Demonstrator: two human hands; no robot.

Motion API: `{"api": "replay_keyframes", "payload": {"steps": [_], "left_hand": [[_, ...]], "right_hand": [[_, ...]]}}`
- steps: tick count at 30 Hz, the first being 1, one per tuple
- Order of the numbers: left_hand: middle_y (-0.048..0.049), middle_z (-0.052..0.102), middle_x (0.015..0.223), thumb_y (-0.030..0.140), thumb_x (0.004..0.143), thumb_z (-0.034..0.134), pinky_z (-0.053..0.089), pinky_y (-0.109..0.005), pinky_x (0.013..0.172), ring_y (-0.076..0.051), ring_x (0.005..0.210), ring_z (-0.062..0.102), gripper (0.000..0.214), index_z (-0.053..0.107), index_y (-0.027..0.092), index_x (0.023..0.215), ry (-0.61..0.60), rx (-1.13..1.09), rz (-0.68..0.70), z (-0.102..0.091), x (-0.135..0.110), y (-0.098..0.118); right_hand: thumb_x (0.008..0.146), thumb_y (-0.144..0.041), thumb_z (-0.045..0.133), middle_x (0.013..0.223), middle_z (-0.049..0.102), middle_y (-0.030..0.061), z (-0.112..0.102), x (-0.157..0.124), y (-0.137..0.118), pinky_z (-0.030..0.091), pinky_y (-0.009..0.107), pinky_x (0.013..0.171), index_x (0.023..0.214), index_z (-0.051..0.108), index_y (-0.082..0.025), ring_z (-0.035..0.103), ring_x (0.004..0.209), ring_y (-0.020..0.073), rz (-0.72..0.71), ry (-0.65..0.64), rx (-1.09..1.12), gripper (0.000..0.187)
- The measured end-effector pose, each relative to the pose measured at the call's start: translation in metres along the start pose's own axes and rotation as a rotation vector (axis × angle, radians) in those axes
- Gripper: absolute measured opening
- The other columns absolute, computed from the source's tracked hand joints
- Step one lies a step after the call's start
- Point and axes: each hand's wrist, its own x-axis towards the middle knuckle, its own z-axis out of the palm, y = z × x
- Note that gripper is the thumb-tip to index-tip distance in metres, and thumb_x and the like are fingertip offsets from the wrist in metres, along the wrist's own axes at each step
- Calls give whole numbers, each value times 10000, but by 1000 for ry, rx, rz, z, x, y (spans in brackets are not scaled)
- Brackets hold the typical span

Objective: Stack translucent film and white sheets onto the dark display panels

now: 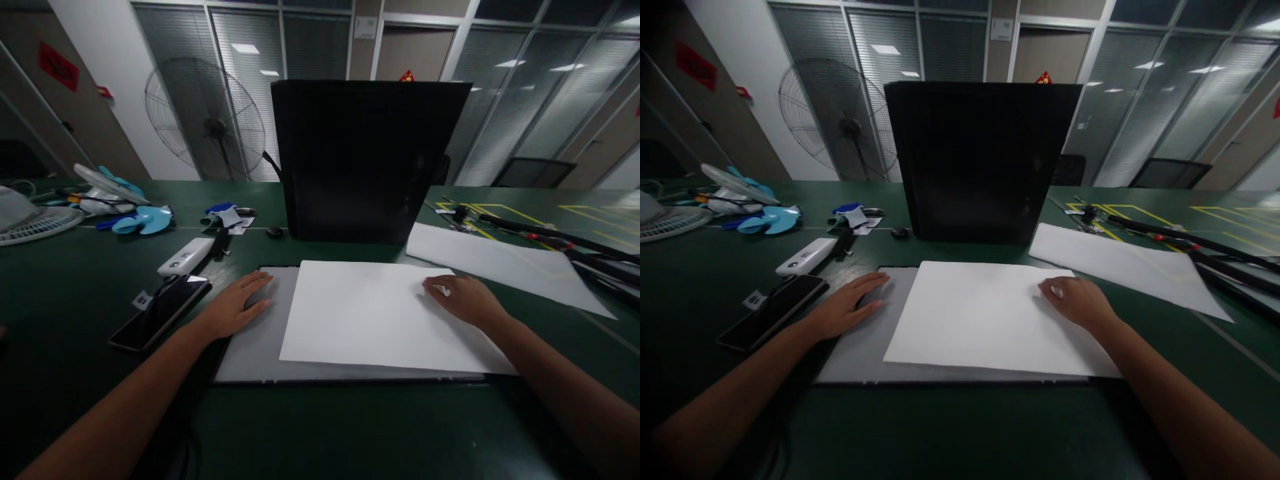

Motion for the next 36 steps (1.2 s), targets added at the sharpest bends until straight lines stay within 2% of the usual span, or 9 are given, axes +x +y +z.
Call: {"api": "replay_keyframes", "payload": {"steps": [4,7,12,16,22,26,28,31,36], "left_hand": [[-141,435,1679,712,1031,347,346,-535,1260,-346,1539,414,798,410,184,1627,-7,-18,-13,0,-1,0],[-141,412,1693,736,1017,362,353,-551,1252,-363,1541,408,812,394,215,1640,-23,-26,-15,-1,-1,0],[-137,353,1715,760,972,464,435,-570,1185,-410,1485,478,777,460,316,1610,-59,-20,-71,0,-1,0],[-131,309,1727,733,978,478,418,-558,1205,-405,1489,472,741,489,315,1590,-54,-53,-56,1,-2,-2],[-163,250,1749,738,957,515,384,-586,1224,-421,1517,426,752,544,234,1516,-22,-89,-18,5,-3,-6],[-197,317,1721,732,960,511,377,-584,1228,-404,1537,400,740,550,189,1460,-1,-95,7,7,-3,-9],[-200,330,1717,724,957,524,362,-582,1237,-395,1548,385,726,548,187,1444,12,-91,14,8,-3,-10],[-190,336,1719,708,962,531,353,-589,1242,-390,1560,368,727,520,198,1480,13,-87,23,9,-3,-10],[-163,329,1729,714,984,487,305,-594,1267,-380,1598,287,809,396,218,1618,-3,-57,44,8,-3,-9]], "right_hand": [[1058,-605,393,1458,648,95,0,-5,-40,516,591,1104,1348,731,-242,640,1297,343,-158,18,69,575],[1054,-626,412,1519,592,120,-3,-12,-67,454,619,1167,1427,677,-235,577,1378,353,-251,-9,103,602],[1061,-610,433,1575,544,72,-2,-15,-77,446,607,1184,1540,559,-298,544,1418,329,-298,-46,238,585],[1060,-591,414,1526,592,102,9,-2,-44,453,597,1183,1487,611,-243,568,1390,336,-195,56,227,585],[1049,-566,385,1590,514,147,31,16,45,358,525,1261,1506,559,-185,456,1488,327,14,131,19,621],[1035,-593,351,1674,363,218,44,18,91,291,668,1242,1577,446,-120,300,1564,398,147,79,-27,726],[1023,-638,313,1655,375,253,49,18,103,333,725,1184,1576,443,-104,366,1520,443,238,47,-25,779],[986,-741,312,1571,494,252,48,20,111,468,691,1075,1503,554,-143,540,1364,469,328,-3,-21,827],[993,-724,326,1371,630,277,34,18,106,537,613,939,1331,706,-158,628,1205,472,318,10,-52,761]]}}
